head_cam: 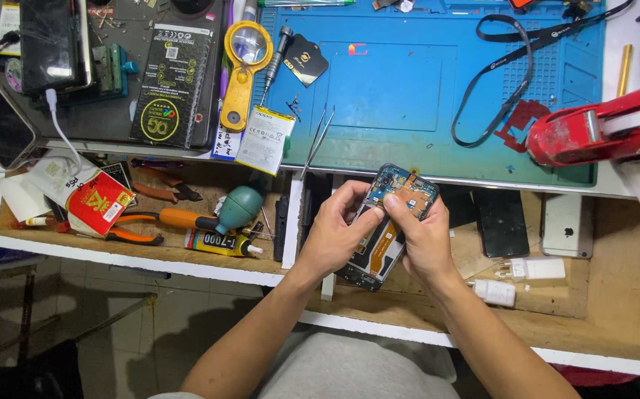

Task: Repairing a smartphone by inspecting the internal chassis and installing a replacement battery.

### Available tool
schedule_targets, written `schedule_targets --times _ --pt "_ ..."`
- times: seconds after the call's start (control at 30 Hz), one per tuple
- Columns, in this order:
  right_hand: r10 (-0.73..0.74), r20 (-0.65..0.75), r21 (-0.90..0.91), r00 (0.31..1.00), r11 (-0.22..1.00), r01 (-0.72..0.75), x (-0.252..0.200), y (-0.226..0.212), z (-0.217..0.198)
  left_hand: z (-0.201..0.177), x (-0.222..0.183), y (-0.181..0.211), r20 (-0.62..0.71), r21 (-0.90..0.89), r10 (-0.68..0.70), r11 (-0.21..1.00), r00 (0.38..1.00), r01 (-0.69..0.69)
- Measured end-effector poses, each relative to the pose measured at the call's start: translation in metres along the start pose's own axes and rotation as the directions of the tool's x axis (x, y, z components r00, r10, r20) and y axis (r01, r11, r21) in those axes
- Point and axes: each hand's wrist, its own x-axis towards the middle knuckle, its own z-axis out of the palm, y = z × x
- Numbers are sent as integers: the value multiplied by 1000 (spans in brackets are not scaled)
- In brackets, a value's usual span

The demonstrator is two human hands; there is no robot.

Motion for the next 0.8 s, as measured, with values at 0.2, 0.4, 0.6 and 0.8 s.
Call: schedule_targets --times 0.2,0.4,0.6,0.8 --pt "8 9 0 1000 1000 -8 -2 -5 5 -2 1 -3 16 -10 7 1000 1000 -7" --pt "5 13 -10 1000 1000 -5 -1 -3 2 -2 1 -4 7 -5 8 1000 1000 -8" --pt "0 17 -26 1000 1000 0 -3 -3 4 -2 0 -6 9 -16 14 1000 1000 -13" --pt "4 30 -28 1000 1000 -3 -6 -10 9 -2 0 -6 5 -18 16 1000 1000 -16"
